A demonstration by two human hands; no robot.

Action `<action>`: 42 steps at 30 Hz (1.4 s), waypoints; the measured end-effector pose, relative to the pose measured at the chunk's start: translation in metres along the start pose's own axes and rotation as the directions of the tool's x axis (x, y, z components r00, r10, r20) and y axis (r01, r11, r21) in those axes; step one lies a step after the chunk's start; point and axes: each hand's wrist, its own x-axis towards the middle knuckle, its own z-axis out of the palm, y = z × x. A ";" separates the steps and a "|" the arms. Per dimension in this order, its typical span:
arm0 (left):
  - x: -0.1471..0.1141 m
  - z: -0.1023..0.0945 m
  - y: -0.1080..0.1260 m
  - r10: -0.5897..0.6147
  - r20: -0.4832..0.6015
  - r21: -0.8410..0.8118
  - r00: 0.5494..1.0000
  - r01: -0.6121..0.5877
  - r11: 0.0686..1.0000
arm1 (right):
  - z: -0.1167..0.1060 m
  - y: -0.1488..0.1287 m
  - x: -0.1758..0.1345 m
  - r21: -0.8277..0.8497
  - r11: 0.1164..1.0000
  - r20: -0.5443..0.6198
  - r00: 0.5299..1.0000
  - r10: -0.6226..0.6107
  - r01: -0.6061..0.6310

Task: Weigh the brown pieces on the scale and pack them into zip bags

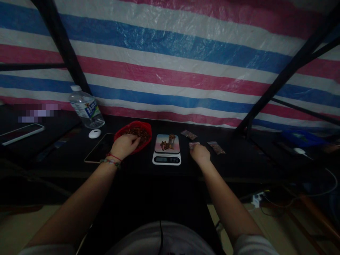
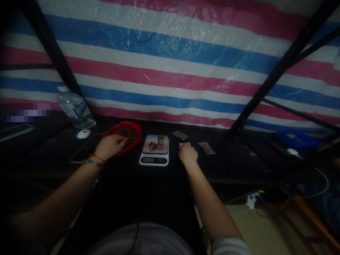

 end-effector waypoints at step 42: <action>-0.019 -0.005 0.104 -0.030 0.444 -0.878 0.896 0.441 0.186 | -0.031 -0.059 -0.092 0.403 0.489 -0.589 0.628 -0.508 0.774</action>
